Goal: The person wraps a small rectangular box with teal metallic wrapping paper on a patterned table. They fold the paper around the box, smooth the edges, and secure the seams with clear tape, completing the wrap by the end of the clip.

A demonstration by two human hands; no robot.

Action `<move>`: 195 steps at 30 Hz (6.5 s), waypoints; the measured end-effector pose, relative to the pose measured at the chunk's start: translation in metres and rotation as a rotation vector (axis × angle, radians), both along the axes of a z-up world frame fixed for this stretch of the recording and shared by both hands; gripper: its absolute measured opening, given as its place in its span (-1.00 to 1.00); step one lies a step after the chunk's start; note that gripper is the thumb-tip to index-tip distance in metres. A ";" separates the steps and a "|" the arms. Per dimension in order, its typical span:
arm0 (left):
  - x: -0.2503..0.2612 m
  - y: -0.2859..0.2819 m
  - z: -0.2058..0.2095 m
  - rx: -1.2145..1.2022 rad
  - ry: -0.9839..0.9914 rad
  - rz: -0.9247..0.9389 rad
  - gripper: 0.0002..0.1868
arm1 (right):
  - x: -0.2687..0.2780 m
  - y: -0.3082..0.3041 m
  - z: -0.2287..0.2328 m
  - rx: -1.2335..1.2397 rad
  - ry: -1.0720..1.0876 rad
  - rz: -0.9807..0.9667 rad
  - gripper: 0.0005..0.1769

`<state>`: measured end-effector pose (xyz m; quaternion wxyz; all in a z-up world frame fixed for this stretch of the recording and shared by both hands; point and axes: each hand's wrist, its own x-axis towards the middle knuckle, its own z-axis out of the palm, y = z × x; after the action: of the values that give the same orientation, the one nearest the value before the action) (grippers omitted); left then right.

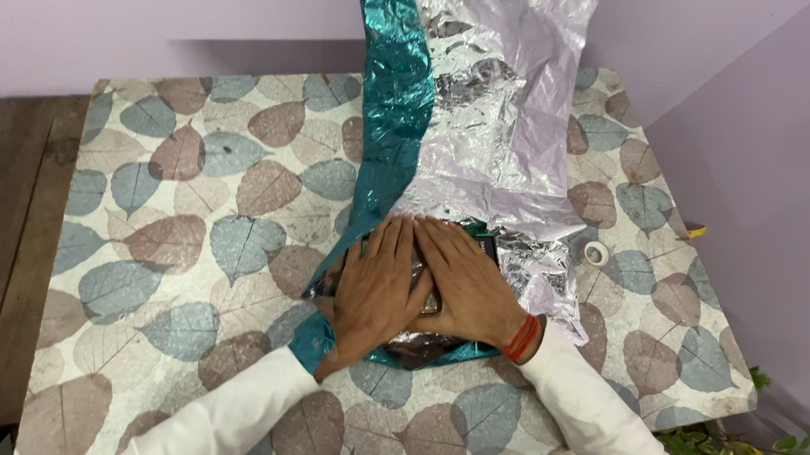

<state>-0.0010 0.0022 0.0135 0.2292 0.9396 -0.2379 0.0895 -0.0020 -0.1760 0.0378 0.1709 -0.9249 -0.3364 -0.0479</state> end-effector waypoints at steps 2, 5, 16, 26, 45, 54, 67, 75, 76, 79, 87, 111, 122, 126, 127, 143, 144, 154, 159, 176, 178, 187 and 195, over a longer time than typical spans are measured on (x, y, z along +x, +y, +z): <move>0.002 -0.002 0.005 -0.267 0.084 -0.002 -0.25 | 0.002 -0.006 0.001 0.134 0.058 0.034 0.36; 0.009 -0.005 0.017 -0.770 0.234 0.013 -0.44 | 0.006 -0.014 0.002 0.468 0.163 0.056 0.19; 0.021 0.004 -0.013 -1.178 0.325 0.157 -0.35 | 0.019 -0.014 -0.047 0.967 0.431 0.060 -0.06; 0.036 0.020 -0.019 -0.592 0.146 0.029 -0.49 | 0.017 -0.010 -0.019 0.559 0.308 -0.099 -0.16; 0.003 0.059 0.056 0.465 0.599 0.145 0.01 | -0.019 -0.006 0.001 -0.030 -0.073 0.106 0.03; 0.005 0.056 0.067 0.522 0.552 0.067 0.36 | -0.023 -0.001 -0.005 -0.105 -0.088 0.084 0.10; 0.007 0.034 0.023 0.370 0.441 -0.271 0.44 | -0.027 -0.001 -0.011 -0.073 -0.064 0.039 0.11; 0.009 0.034 0.028 0.280 0.444 -0.304 0.46 | -0.030 -0.004 -0.008 -0.019 -0.067 -0.094 0.20; 0.008 0.035 0.030 0.280 0.444 -0.308 0.46 | -0.030 -0.003 -0.008 -0.032 -0.065 -0.107 0.18; 0.011 0.036 0.035 0.315 0.474 -0.312 0.50 | -0.029 0.001 -0.010 -0.063 -0.085 -0.136 0.15; 0.009 0.038 0.041 0.503 0.528 -0.294 0.58 | -0.035 -0.006 0.002 -0.068 -0.045 -0.126 0.18; 0.006 0.054 0.044 0.502 0.422 -0.285 0.53 | -0.036 -0.008 -0.005 -0.026 -0.093 -0.086 0.20; 0.003 0.048 0.047 0.502 0.476 -0.266 0.50 | -0.042 -0.018 0.008 0.119 -0.030 0.549 -0.53; 0.006 0.047 0.038 0.546 0.514 -0.241 0.38 | -0.040 -0.012 0.011 0.199 -0.001 0.511 -0.81; 0.007 0.047 0.035 0.547 0.485 -0.271 0.39 | -0.041 -0.012 0.011 0.204 0.034 0.471 -0.81; 0.017 0.064 0.046 0.254 0.436 -0.519 -0.67 | -0.036 -0.019 0.005 0.232 0.188 0.064 -0.66; 0.017 0.065 0.046 0.259 0.432 -0.482 -0.71 | -0.036 -0.021 0.006 0.226 0.181 0.071 -0.61; 0.023 0.066 0.052 0.234 0.579 -0.458 -0.74 | -0.025 -0.034 0.010 0.081 0.343 -0.068 -0.72; 0.010 0.050 0.056 0.200 0.484 -0.395 -0.56 | -0.021 -0.034 0.005 0.105 0.225 -0.010 -0.66; 0.025 0.022 0.021 0.149 0.367 -0.483 -0.78 | -0.025 -0.029 0.004 0.131 0.199 -0.041 -0.72; 0.026 0.022 0.021 0.157 0.395 -0.469 -0.76 | -0.023 -0.031 0.003 0.134 0.221 -0.057 -0.73; 0.036 0.026 0.018 0.034 0.453 -0.530 -0.74 | -0.024 -0.034 0.006 0.127 0.234 -0.023 -0.64; 0.039 0.026 0.015 0.091 0.464 -0.511 -0.73 | -0.017 -0.037 0.000 0.120 0.301 -0.060 -0.64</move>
<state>0.0382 0.0283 0.0284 0.2501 0.8542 -0.4107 -0.1975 -0.0194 -0.2134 0.0375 0.2728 -0.9194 -0.2756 0.0659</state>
